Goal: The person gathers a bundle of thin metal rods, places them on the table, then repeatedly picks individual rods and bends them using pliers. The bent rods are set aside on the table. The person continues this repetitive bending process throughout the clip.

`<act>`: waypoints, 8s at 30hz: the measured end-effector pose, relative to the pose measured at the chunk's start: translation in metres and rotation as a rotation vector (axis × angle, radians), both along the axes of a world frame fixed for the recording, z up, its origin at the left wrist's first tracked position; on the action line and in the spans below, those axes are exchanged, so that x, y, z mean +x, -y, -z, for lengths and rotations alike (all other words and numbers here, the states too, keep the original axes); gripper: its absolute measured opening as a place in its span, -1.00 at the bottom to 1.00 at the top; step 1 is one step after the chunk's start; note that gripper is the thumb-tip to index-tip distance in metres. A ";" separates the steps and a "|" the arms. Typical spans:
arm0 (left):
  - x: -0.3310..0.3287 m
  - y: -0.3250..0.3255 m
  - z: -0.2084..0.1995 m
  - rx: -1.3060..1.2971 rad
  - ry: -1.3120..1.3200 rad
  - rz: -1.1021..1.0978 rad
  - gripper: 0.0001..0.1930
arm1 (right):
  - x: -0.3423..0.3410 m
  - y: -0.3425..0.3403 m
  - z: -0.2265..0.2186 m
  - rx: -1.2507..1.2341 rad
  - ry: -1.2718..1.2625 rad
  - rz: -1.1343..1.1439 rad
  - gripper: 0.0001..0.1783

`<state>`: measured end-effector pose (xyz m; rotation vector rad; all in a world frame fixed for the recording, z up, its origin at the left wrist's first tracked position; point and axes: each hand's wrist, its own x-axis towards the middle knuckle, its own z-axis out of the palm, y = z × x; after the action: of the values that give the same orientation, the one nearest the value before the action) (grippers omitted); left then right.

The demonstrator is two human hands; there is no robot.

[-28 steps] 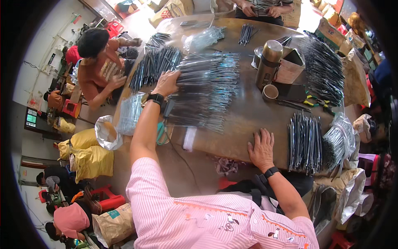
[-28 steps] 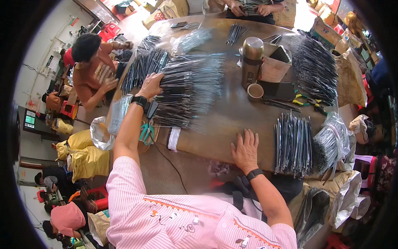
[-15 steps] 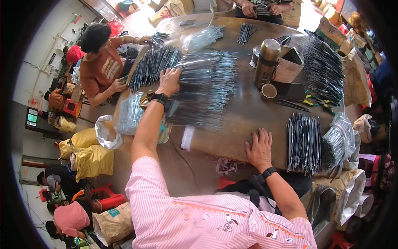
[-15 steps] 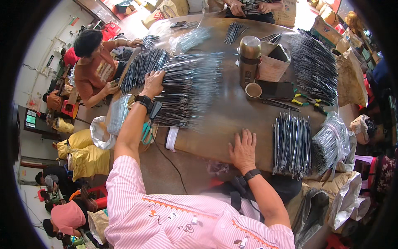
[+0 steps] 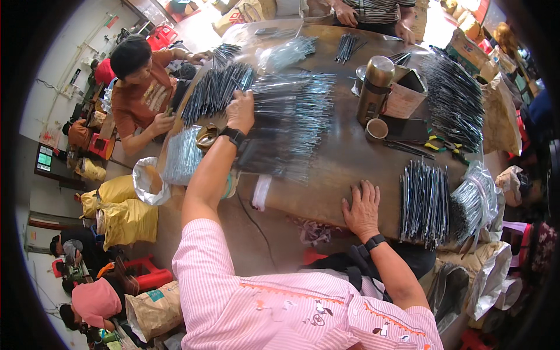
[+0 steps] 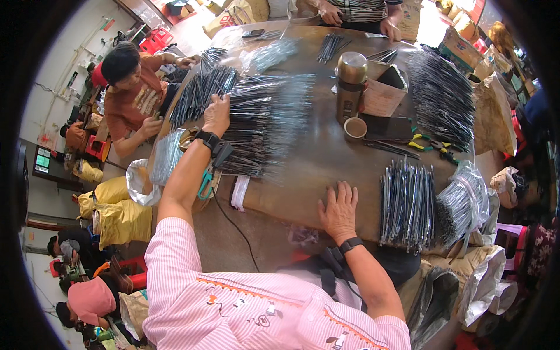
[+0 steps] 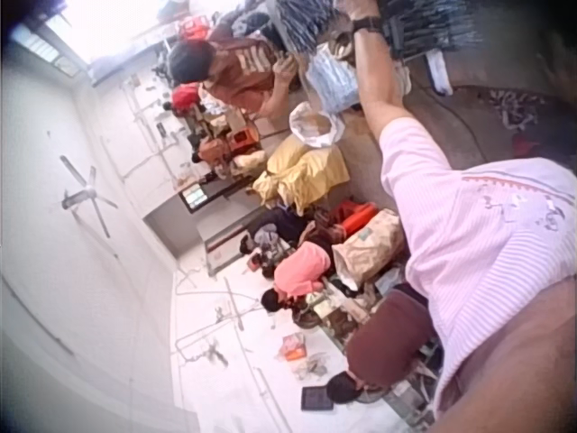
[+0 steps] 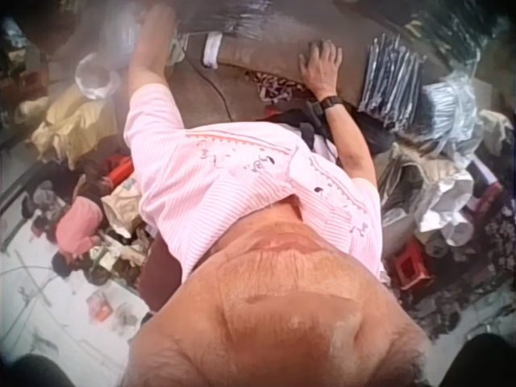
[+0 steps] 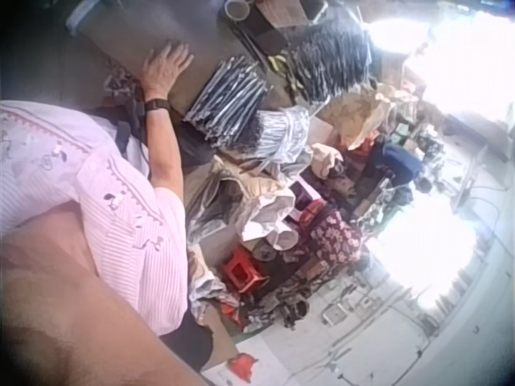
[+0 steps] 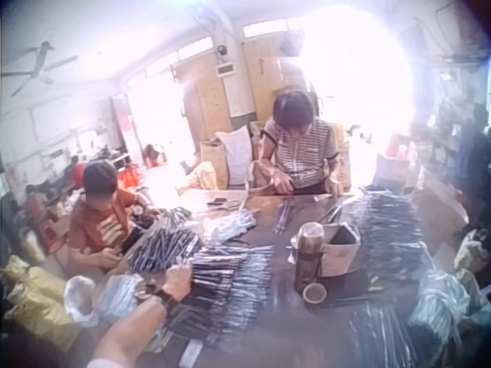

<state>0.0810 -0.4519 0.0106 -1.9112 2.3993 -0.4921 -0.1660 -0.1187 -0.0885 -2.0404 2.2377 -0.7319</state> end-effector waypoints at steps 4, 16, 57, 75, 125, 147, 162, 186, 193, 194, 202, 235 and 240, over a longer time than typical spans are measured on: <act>0.004 -0.007 0.005 0.045 -0.078 0.104 -0.50 | 0.000 0.000 0.001 -0.004 -0.011 0.003 -0.47; -0.007 -0.029 0.012 -0.267 -0.391 0.424 -0.63 | 0.002 0.001 -0.001 -0.004 -0.003 0.012 -0.48; -0.087 -0.012 0.018 0.065 -0.527 0.485 -0.23 | 0.002 0.000 0.001 -0.009 -0.017 -0.008 -0.47; -0.063 -0.261 0.086 0.337 -0.905 0.828 -0.17 | 0.004 -0.002 0.006 0.011 -0.076 -0.022 -0.46; 0.096 -0.034 0.099 0.148 -1.494 0.105 -0.18 | 0.008 0.004 0.007 0.066 -0.130 -0.006 -0.45; 0.081 -0.047 0.044 0.472 -1.810 -0.094 0.07 | 0.009 0.004 0.003 0.065 -0.095 -0.009 -0.44; 0.081 -0.053 0.054 0.383 -1.914 0.030 -0.29 | 0.007 0.004 0.006 0.042 -0.099 -0.014 -0.45; 0.131 -0.067 0.090 0.654 -1.743 -0.122 0.10 | 0.007 0.004 0.006 0.028 -0.108 -0.011 -0.46; 0.122 -0.090 0.069 0.129 -1.111 -0.087 -0.49 | 0.006 0.004 0.007 0.021 -0.101 -0.005 -0.45; 0.114 -0.103 0.066 -0.120 -0.999 0.036 -0.64 | 0.006 0.004 0.007 0.018 -0.099 -0.007 -0.45; 0.058 -0.175 0.059 0.076 -0.773 0.328 -0.72 | 0.006 0.004 0.009 0.023 -0.120 -0.006 -0.44; 0.015 -0.141 0.032 -0.241 -0.470 0.718 -0.86 | 0.006 0.003 0.001 0.030 -0.064 -0.009 -0.45; 0.006 -0.152 0.042 -0.299 -0.430 0.658 -0.88 | 0.004 0.002 0.005 0.046 -0.084 0.002 -0.46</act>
<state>0.0873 -0.2995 -0.0311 -1.3594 3.4234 -0.5200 -0.1615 -0.1208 -0.0932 -2.0856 2.2776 -0.6007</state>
